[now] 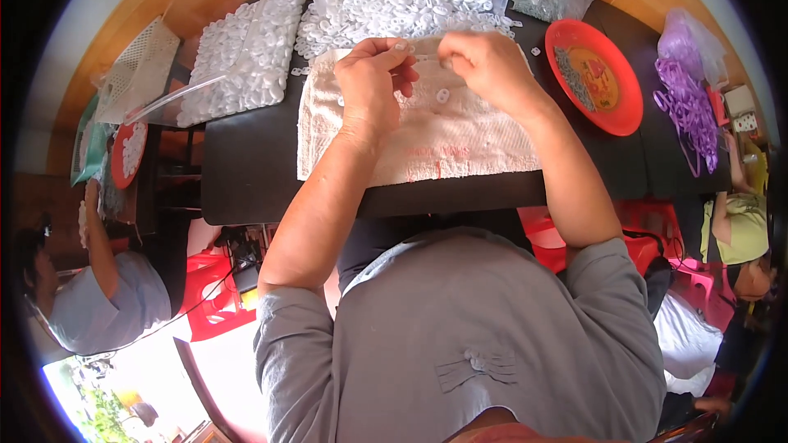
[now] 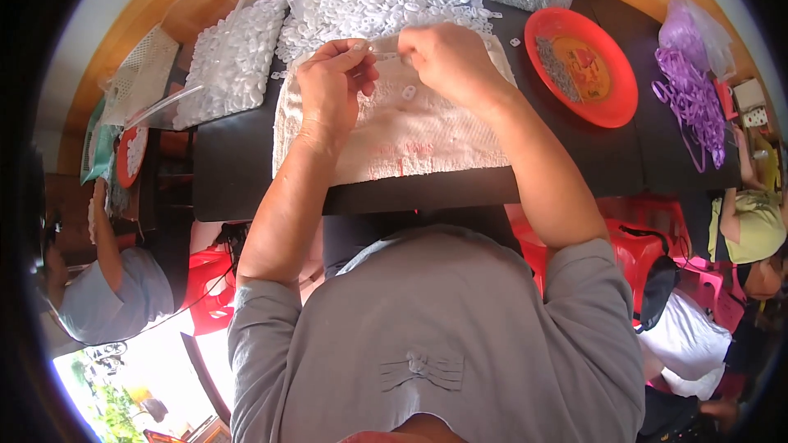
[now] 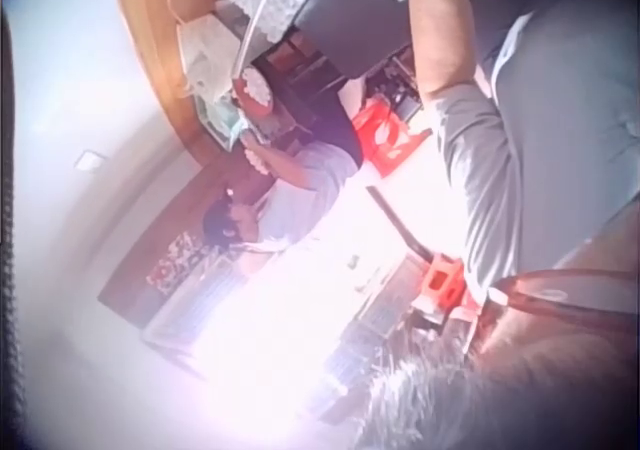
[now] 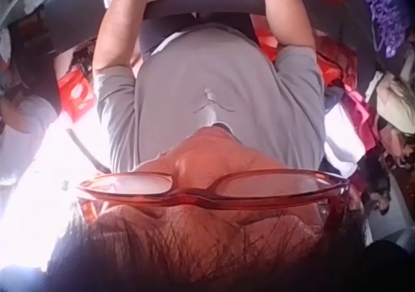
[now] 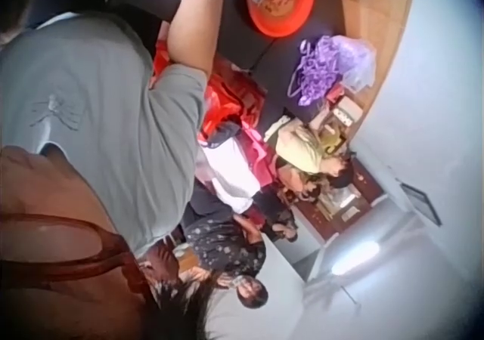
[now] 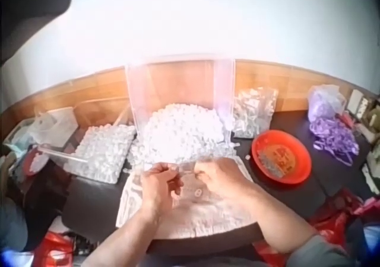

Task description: The recorder is assembling small white plastic components by hand at a workbench.

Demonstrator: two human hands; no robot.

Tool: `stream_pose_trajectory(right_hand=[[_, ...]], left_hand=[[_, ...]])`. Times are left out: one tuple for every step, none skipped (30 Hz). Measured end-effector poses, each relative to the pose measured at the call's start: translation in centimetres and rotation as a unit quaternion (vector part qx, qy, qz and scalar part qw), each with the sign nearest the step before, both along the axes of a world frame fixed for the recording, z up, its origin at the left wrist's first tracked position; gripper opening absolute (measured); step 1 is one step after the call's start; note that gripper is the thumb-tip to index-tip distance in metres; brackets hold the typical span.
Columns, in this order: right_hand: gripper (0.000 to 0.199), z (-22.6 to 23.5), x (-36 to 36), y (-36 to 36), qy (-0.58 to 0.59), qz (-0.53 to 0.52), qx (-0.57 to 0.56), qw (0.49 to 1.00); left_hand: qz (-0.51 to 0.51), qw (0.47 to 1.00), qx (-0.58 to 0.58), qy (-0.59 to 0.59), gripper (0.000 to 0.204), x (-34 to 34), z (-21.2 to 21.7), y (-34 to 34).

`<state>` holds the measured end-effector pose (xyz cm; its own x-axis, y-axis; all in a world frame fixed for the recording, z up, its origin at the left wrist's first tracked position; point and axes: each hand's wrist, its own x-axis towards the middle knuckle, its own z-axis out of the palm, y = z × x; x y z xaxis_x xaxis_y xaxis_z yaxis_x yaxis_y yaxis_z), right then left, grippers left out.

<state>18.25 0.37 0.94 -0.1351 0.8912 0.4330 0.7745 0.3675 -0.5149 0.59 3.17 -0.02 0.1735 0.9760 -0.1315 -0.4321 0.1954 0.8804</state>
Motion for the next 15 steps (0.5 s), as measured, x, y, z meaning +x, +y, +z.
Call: stream_pose_trajectory(right_hand=[[0.007,-0.1,0.2,0.0,-0.064,0.034,-0.008,0.997],[0.007,-0.1,0.2,0.0,-0.127,0.069,-0.015,0.989],[0.007,0.0,0.1,-0.2,-0.127,0.069,-0.014,0.989],[0.008,0.1,0.0,-0.4,-0.130,0.073,-0.016,0.989],[0.008,0.1,-0.2,-0.6,-0.133,0.076,-0.017,0.988],[0.008,0.2,-0.4,-0.7,-0.132,0.077,-0.017,0.988],[0.009,0.2,-0.7,-0.8,-0.158,0.053,-0.042,0.985],[0.011,0.2,-1.0,-0.9,-0.183,0.029,-0.066,0.980],[0.011,0.4,-1.6,-1.1,-0.182,0.028,-0.067,0.981],[0.014,0.9,-2.2,-1.3,-0.223,0.014,-0.111,0.968],[0.018,1.1,-2.6,-1.5,-0.262,-0.001,-0.155,0.953],[0.018,1.1,-2.6,-1.6,-0.262,-0.002,-0.155,0.952],[0.019,0.9,-2.6,-1.7,-0.257,-0.001,-0.149,0.955],[0.021,0.8,-2.6,-1.7,-0.252,0.000,-0.143,0.957],[0.021,0.7,-2.6,-1.7,-0.252,0.000,-0.142,0.957]], left_hand=[[-0.002,1.000,-0.006,0.011,0.009,-0.2,-0.1,0.1],[-0.001,1.000,-0.005,0.011,0.009,-0.3,-0.2,0.2],[0.000,1.000,-0.011,0.011,0.009,-0.2,-0.2,0.3],[0.001,1.000,-0.018,0.011,0.009,-0.2,-0.2,0.3],[0.002,1.000,-0.018,0.011,0.009,-0.2,-0.2,0.3],[0.000,1.000,-0.016,0.013,0.009,-0.2,-0.2,0.3],[-0.003,1.000,-0.014,0.015,0.009,-0.2,-0.2,0.3],[-0.003,1.000,-0.014,0.015,0.009,-0.1,-0.2,0.4],[-0.006,1.000,-0.013,0.016,0.010,-0.1,-0.3,0.3],[-0.009,1.000,-0.013,0.016,0.010,-0.1,-0.4,0.3],[-0.009,1.000,-0.014,0.016,0.010,-0.2,-0.4,0.3],[-0.011,1.000,-0.014,0.016,0.010,-0.2,-0.4,0.2],[-0.013,1.000,-0.014,0.016,0.010,-0.2,-0.3,0.1],[-0.013,1.000,-0.013,0.016,0.010,-0.1,-0.3,0.0],[-0.014,1.000,-0.013,0.020,0.010,-0.1,-0.2,0.0]])
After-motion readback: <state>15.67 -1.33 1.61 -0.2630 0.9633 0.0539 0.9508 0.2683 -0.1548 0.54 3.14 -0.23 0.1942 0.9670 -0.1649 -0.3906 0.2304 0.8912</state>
